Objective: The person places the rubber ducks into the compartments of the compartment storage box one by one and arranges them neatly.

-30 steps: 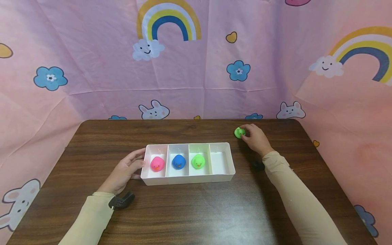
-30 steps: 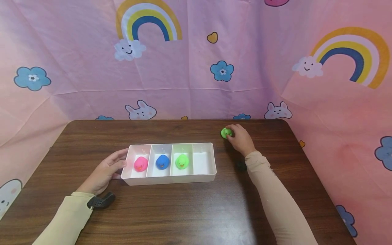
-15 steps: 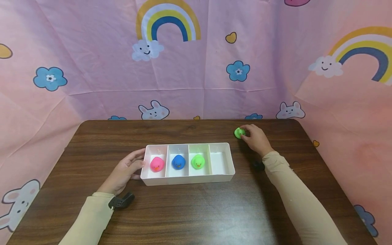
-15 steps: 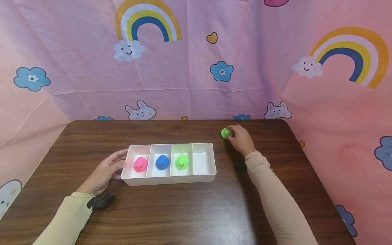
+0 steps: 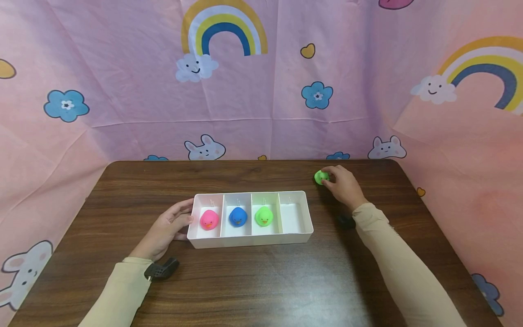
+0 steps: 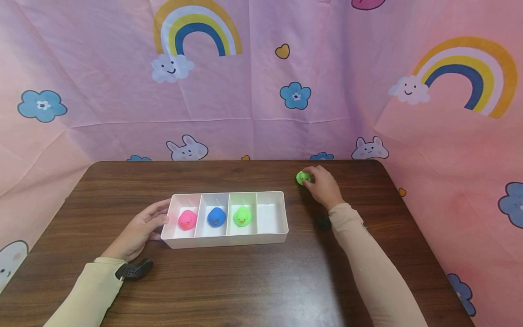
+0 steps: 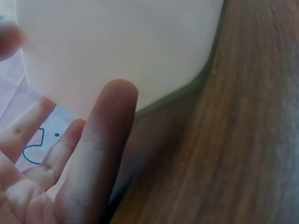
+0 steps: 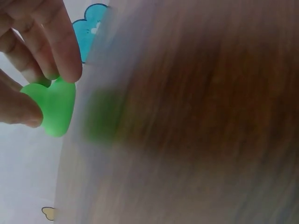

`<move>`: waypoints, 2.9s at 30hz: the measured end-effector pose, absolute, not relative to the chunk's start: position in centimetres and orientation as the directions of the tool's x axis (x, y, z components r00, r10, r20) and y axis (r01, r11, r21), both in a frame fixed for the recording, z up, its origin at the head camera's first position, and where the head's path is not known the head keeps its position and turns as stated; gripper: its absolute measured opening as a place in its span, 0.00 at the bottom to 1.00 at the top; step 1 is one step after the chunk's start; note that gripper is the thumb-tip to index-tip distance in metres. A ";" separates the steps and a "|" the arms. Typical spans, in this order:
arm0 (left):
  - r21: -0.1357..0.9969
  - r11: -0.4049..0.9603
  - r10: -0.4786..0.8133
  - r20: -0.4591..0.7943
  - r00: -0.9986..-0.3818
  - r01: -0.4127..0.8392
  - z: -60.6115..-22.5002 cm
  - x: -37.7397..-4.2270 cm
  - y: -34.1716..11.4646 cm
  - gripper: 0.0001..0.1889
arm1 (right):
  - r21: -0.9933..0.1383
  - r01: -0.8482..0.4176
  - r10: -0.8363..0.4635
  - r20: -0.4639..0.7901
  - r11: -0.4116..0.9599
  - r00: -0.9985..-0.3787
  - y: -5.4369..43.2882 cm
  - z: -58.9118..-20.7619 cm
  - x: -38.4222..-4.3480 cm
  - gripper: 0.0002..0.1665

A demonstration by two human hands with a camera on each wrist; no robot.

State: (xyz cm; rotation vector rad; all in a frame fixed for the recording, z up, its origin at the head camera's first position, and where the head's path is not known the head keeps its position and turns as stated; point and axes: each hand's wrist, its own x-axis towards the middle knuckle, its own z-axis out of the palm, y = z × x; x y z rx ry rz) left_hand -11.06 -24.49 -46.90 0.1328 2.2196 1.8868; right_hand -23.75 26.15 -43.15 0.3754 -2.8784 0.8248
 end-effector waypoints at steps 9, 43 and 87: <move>0.982 0.169 0.211 -0.114 -0.971 -0.078 -46.6 -10.8 -24.3 0.32 | -0.500 -0.257 -0.192 0.179 0.827 -0.965 26.6 -42.2 -22.9 0.21; 0.978 0.187 0.196 -0.125 -0.973 -0.088 -46.7 -10.9 -24.6 0.32 | -0.535 -0.437 -0.309 0.316 0.723 -0.897 25.4 -39.7 -18.4 0.18; 0.978 0.190 0.194 -0.122 -0.973 -0.085 -46.8 -11.0 -24.4 0.33 | -0.516 -0.588 -0.398 0.438 0.623 -0.806 23.0 -39.2 -14.6 0.18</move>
